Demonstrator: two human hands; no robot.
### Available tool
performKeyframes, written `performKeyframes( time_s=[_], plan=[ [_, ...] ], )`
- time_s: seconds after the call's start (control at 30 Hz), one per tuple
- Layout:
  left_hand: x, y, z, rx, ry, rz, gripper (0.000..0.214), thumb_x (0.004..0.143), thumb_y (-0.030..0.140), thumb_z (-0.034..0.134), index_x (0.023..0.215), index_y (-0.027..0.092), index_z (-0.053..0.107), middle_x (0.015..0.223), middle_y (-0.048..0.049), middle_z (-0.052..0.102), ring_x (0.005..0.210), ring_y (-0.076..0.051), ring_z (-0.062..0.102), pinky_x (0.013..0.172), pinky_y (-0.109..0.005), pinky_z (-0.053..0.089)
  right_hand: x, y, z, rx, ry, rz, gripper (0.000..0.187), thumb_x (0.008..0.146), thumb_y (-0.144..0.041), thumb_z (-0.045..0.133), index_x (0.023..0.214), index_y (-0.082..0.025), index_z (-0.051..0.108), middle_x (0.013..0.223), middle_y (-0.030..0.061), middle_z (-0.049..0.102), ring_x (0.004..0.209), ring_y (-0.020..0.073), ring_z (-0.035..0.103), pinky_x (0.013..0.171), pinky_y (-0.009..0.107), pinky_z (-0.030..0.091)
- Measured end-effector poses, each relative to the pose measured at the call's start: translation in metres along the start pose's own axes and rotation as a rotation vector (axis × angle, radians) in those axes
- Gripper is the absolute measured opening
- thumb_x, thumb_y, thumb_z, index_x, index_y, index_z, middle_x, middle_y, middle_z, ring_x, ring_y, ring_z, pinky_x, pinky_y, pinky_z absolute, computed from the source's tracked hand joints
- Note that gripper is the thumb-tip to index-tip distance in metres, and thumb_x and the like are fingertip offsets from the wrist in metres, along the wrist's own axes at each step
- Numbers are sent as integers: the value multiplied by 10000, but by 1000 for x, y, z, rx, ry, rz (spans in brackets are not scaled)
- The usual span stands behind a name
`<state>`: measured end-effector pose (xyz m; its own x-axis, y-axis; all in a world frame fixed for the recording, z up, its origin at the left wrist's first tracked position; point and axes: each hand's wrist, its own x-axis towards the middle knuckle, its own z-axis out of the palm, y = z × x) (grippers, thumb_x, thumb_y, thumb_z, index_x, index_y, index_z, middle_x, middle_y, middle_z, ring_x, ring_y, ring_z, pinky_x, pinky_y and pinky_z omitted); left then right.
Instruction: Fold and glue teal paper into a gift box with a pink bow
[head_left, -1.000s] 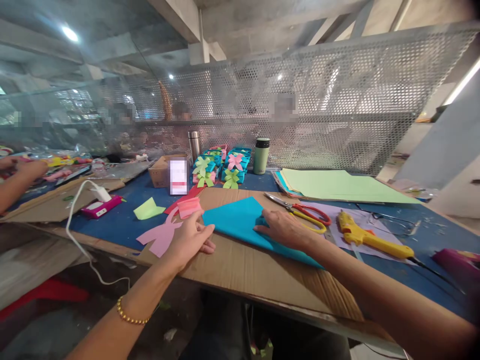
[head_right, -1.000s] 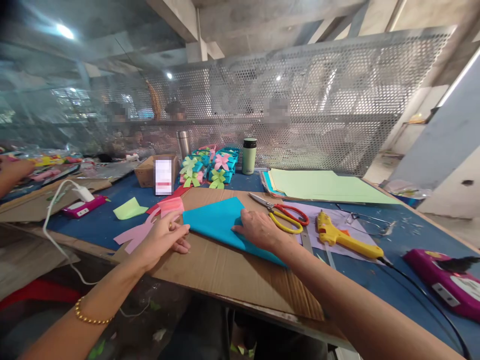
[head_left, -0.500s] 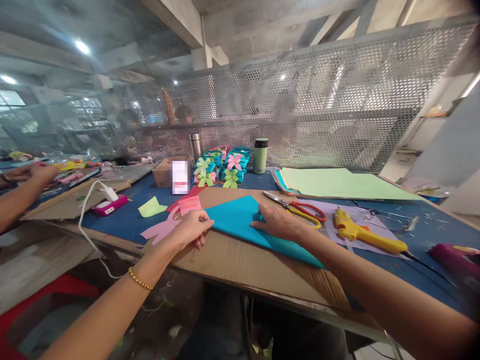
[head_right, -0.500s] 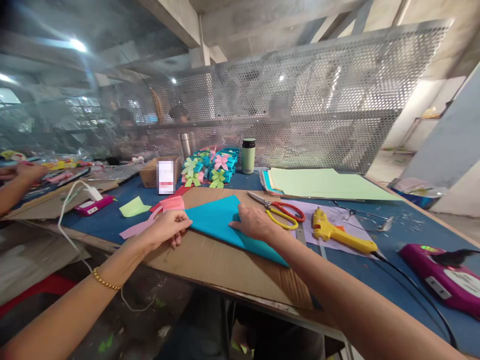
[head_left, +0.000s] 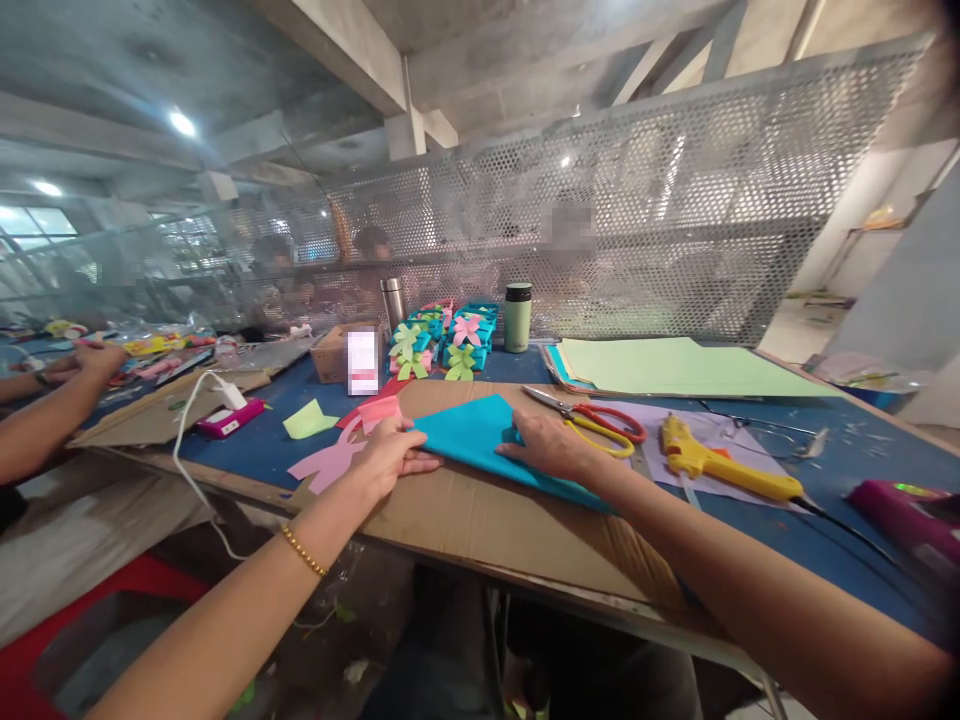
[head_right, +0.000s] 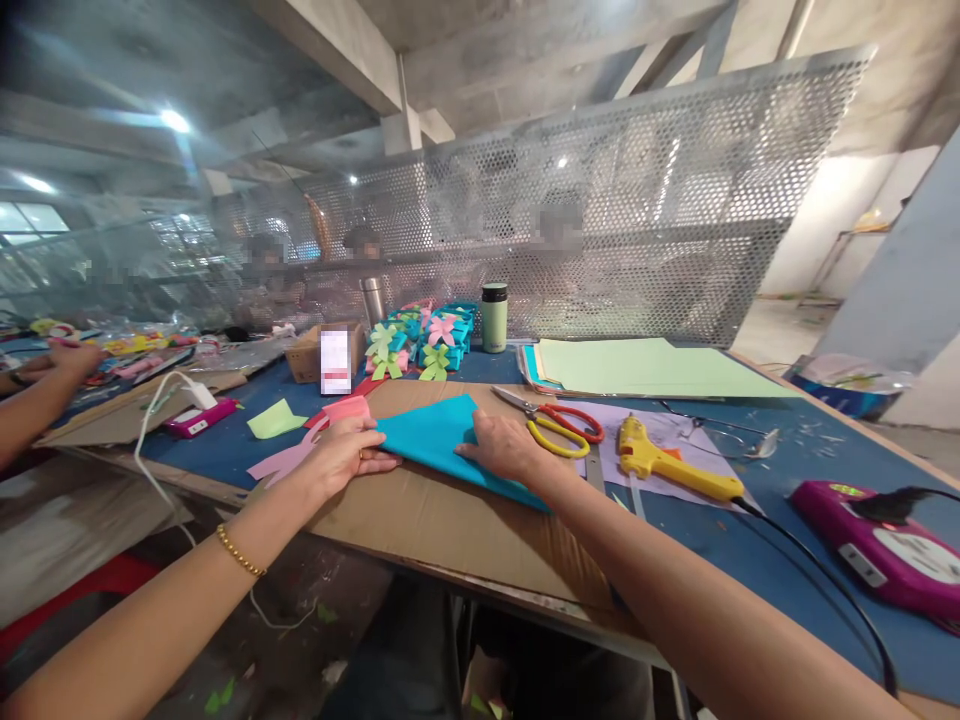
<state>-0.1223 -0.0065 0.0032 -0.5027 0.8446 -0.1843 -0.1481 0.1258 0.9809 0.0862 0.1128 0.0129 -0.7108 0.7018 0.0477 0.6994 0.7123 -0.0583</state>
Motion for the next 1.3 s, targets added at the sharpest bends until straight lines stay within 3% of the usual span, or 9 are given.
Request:
performKeyframes(
  time_s=[0.13,0.2,0.37,0.53,0.63,0.73,0.87,1.07,1.3],
  plan=[
    [-1,-10,2,-61,62,61,447,646,-44,682,988,176,496,659,82,560,497,-115,648,626,-340,646,-1,0,0,11,11,5,415,939,-515,559,1135,-149,547,1106,169,703,1015,306,679,756,328,446],
    [-3,-12,1,-79,61,67,419,647,-36,688,981,163,532,661,67,578,511,-119,652,639,-333,644,-1,-1,-1,16,11,7,415,940,-512,560,1141,-149,544,1116,173,699,1022,308,675,758,330,445],
    [-3,-10,-1,-94,15,-8,111,834,120,669,886,108,572,699,-59,678,633,-193,722,673,-329,634,-4,-2,-4,23,0,7,396,945,-492,558,1136,-146,543,1105,175,702,1009,303,681,750,324,442],
    [11,-5,0,-47,-2,-161,161,936,211,637,1046,98,605,869,-62,695,710,-170,701,647,-319,609,-4,-2,-3,39,3,14,395,944,-499,558,1125,-149,553,1122,179,699,1047,300,672,777,324,451],
    [14,-5,0,-40,-15,-181,211,964,288,622,1102,129,631,981,-44,681,784,-144,676,674,-301,598,-2,0,-1,63,7,21,418,939,-494,575,1143,-129,562,1123,185,694,1046,306,668,809,350,471],
    [10,-7,-1,-57,-24,-132,120,880,174,702,954,107,637,864,-42,697,724,-154,694,676,-314,617,0,3,1,105,7,36,443,933,-485,604,1188,-123,577,1135,148,682,1044,276,657,870,400,502],
    [4,-10,-6,-86,-48,-64,211,706,28,772,812,116,612,770,-57,715,666,-185,719,669,-338,646,2,7,4,197,15,86,375,957,-407,609,1248,-170,595,1231,90,627,1052,227,635,901,456,538],
    [1,-10,-4,-91,-65,44,246,652,99,806,842,115,651,805,-78,728,684,-193,723,639,-312,642,10,18,9,422,23,258,368,959,-371,613,1271,-177,585,1271,96,607,1070,232,630,893,450,549],
    [0,-1,-5,-65,-114,234,362,578,283,846,832,133,636,794,-42,708,687,-191,694,632,-320,627,11,26,5,819,-96,387,362,965,-382,604,1258,-171,588,1224,90,626,1010,213,647,846,421,566]
  ],
)
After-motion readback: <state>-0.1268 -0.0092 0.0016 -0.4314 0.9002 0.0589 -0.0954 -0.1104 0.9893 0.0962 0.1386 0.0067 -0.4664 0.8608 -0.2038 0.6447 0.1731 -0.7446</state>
